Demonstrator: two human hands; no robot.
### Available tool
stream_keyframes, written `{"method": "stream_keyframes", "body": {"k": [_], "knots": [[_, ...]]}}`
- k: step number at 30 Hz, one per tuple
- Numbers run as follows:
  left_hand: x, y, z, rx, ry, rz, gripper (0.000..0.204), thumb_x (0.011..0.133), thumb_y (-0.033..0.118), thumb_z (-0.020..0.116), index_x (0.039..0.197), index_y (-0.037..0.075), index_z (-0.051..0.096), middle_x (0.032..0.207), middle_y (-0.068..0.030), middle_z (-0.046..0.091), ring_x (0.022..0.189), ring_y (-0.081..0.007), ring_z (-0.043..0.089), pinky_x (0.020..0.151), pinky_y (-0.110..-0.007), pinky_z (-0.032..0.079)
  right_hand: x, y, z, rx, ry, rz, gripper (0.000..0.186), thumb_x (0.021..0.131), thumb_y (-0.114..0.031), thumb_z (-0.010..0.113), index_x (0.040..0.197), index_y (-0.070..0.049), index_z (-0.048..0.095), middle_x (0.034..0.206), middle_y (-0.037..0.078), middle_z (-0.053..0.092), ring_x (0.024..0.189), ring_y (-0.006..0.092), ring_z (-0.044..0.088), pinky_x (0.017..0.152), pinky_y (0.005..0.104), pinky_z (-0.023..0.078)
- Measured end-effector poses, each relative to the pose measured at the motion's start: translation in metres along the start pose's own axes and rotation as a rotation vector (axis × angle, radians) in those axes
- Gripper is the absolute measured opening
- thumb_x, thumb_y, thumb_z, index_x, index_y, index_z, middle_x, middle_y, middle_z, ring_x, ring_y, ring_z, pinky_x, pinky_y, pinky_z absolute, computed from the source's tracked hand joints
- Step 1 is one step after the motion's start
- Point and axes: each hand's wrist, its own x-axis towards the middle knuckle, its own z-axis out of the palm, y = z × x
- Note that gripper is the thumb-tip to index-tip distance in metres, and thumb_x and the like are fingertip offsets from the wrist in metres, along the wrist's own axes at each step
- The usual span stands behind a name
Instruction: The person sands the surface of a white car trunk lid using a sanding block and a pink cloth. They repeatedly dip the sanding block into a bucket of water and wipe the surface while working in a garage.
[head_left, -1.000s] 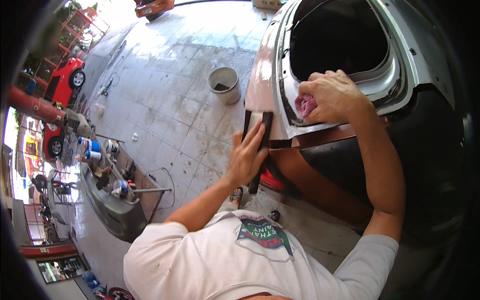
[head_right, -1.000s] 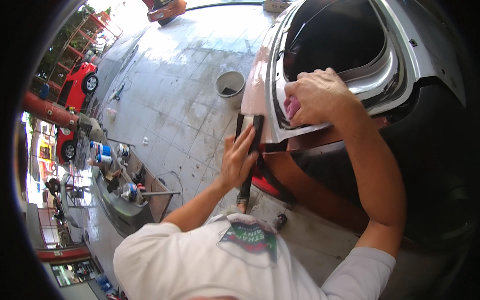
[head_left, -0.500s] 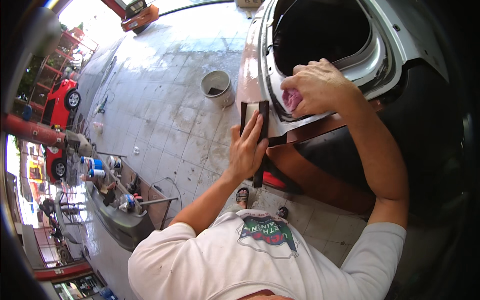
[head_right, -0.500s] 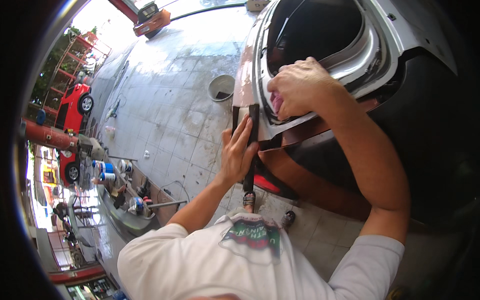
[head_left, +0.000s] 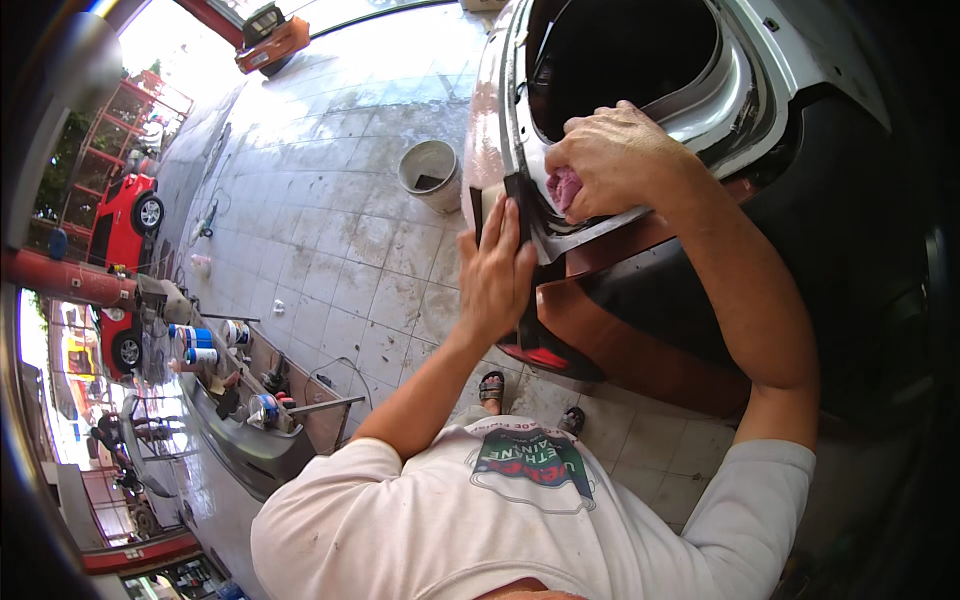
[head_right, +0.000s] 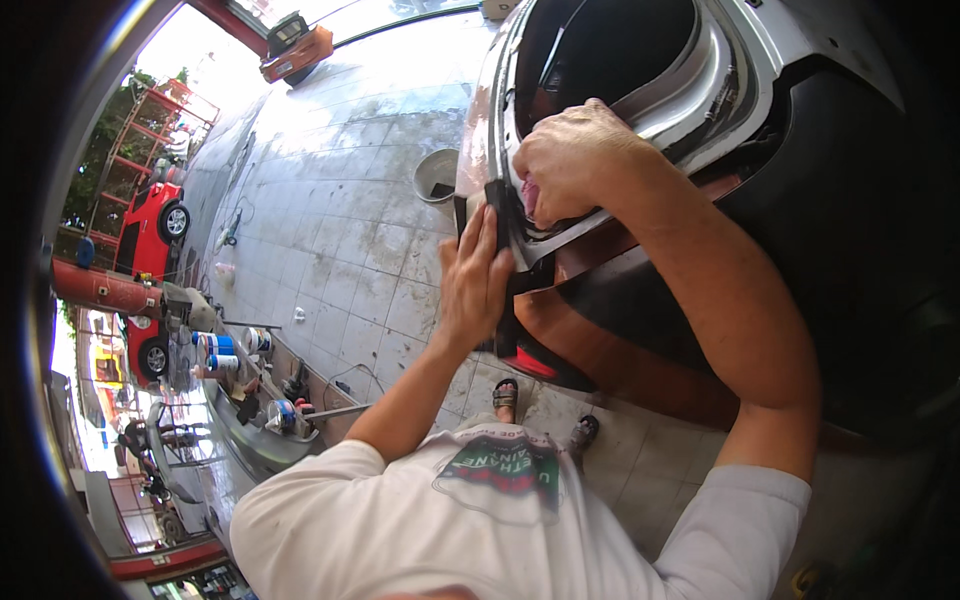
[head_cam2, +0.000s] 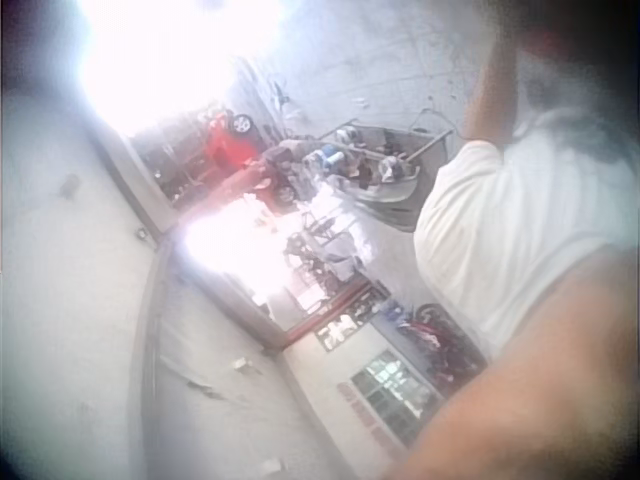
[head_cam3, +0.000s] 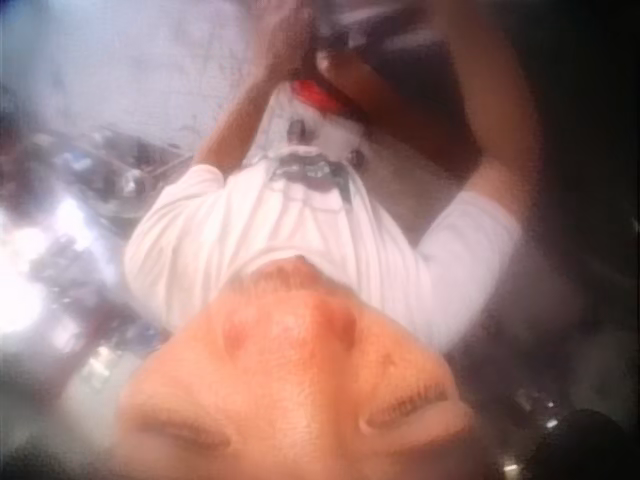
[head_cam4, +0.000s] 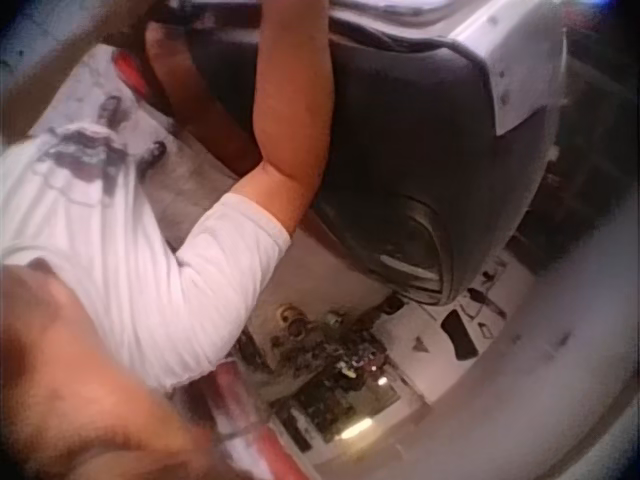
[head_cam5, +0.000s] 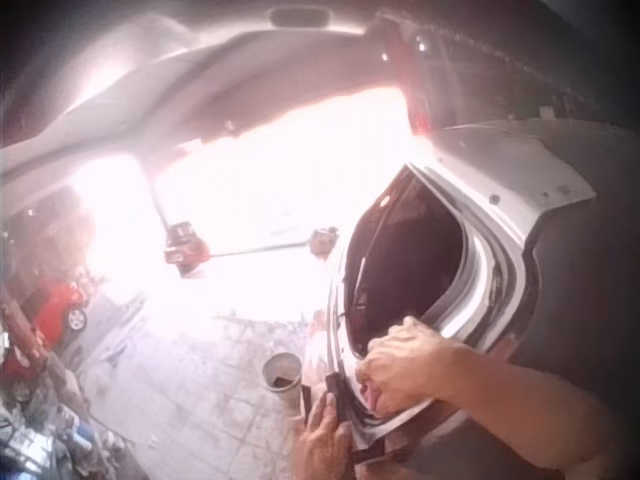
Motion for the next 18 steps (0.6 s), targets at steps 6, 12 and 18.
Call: {"method": "stream_keyframes", "body": {"k": [6, 12, 18], "knots": [[0.104, -0.083, 0.034, 0.036, 0.017, -0.185, 0.062, 0.109, 0.04, 0.049, 0.154, -0.002, 0.059, 0.162, -0.0219, 0.055, 0.152, -0.0366, 0.049, 0.129, -0.063, 0.023, 0.004, -0.008, -0.005, -0.018, -0.012, -0.045, 0.058, 0.071, -0.046, 0.088, 0.123, -0.02, 0.082, 0.12, 0.012, 0.076, 0.119, 0.0323, 0.072, 0.104, 0.0482, 0.052], [0.096, -0.043, 0.047, 0.081, 0.023, -0.302, 0.061, 0.109, 0.037, 0.047, 0.153, -0.003, 0.059, 0.162, -0.0236, 0.054, 0.153, -0.0371, 0.048, 0.127, -0.058, 0.028, 0.005, 0.01, 0.004, 0.011, 0.01, -0.02, 0.054, 0.071, -0.045, 0.085, 0.119, -0.02, 0.082, 0.116, 0.012, 0.076, 0.116, 0.0334, 0.072, 0.103, 0.0483, 0.052], [0.017, 0.009, 0.002, 0.015, 0.059, -0.032, 0.06, 0.109, 0.034, 0.05, 0.151, -0.008, 0.059, 0.158, -0.027, 0.057, 0.149, -0.0405, 0.05, 0.12, -0.053, 0.034, 0.005, -0.005, 0.004, -0.038, 0.028, -0.036, 0.053, 0.071, -0.042, 0.084, 0.118, -0.018, 0.082, 0.116, 0.013, 0.077, 0.115, 0.0341, 0.074, 0.099, 0.0493, 0.054]]}}
